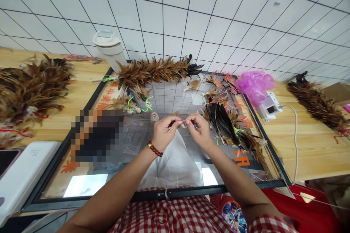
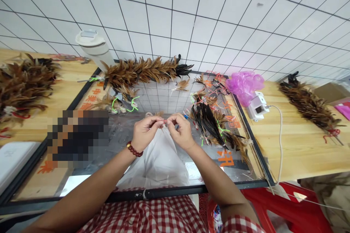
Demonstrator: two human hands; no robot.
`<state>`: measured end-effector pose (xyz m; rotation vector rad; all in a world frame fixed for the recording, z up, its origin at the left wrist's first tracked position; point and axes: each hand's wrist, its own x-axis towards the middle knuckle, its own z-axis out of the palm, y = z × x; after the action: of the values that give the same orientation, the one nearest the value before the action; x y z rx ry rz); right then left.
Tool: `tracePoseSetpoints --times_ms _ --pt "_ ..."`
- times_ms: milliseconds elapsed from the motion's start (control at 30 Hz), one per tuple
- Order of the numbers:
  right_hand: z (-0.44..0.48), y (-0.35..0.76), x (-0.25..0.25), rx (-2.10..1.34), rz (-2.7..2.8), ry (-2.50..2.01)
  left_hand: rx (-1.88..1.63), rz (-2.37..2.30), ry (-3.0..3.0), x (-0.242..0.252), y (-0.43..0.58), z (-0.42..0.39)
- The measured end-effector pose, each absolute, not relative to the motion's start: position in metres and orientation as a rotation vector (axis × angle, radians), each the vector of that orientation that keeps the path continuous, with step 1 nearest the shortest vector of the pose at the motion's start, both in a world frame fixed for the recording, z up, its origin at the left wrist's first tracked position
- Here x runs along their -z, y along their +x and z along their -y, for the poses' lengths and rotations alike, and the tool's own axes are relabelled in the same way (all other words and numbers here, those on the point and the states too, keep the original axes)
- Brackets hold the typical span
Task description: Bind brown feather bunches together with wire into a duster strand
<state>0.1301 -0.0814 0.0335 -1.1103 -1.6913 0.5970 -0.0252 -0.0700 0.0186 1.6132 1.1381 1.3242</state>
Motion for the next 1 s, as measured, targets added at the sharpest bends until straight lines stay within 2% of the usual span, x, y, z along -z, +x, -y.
tracePoseSetpoints --times_ms 500,733,1000 --pt "0.077 0.136 -0.022 -0.833 1.689 -1.045 -1.262 -0.931 1.433 -0.014 -0.026 0.071" --pt "0.073 0.139 -0.009 -1.042 1.541 -1.039 -1.266 -1.023 1.397 -0.009 -0.025 0.067" --pt "0.072 0.137 -0.010 -1.099 1.520 -1.036 -1.264 -1.128 1.558 -0.012 -0.026 0.068"
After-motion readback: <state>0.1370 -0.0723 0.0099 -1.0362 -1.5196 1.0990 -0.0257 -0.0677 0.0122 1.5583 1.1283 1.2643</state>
